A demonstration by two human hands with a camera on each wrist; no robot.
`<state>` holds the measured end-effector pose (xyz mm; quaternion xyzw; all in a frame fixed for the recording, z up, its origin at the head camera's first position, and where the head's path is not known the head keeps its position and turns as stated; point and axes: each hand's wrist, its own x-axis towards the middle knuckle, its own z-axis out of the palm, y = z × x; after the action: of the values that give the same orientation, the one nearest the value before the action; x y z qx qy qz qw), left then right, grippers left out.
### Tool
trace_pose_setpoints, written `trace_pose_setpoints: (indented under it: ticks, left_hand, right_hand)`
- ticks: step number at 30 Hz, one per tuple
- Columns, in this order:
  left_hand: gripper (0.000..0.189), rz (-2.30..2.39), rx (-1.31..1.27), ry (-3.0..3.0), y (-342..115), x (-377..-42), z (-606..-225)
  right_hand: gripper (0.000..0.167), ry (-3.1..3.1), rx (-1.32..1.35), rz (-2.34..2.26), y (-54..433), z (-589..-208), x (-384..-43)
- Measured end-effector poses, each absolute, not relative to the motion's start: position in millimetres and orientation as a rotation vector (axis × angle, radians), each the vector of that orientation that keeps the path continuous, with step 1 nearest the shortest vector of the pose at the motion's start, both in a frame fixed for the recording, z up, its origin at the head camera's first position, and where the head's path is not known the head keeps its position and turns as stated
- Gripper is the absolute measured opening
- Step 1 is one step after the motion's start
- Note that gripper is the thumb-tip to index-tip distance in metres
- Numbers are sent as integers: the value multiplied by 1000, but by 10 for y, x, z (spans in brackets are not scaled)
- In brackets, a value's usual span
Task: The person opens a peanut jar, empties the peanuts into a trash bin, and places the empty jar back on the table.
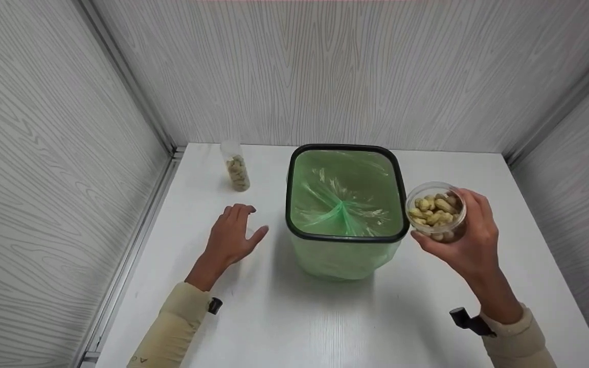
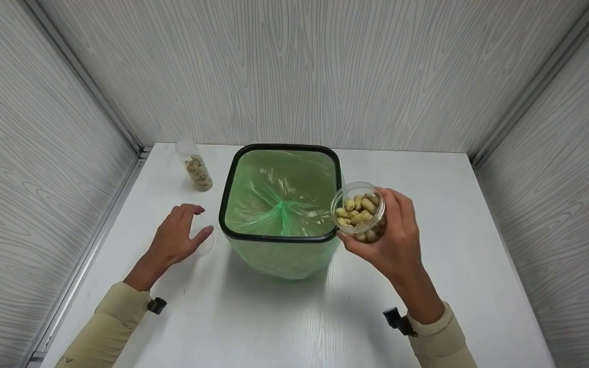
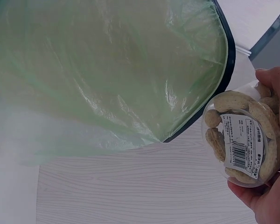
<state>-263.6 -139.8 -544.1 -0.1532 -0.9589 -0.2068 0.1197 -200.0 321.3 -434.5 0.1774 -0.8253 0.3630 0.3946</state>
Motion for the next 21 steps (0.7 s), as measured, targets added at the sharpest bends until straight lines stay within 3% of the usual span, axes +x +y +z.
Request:
trace_pose_setpoints:
  ticks: [21]
  left_hand:
    - [48, -417, -713, -2665, -1209, -2621, -4810]
  right_hand:
    - [89, -2104, 446, 931, 3225, -4333, -1998]
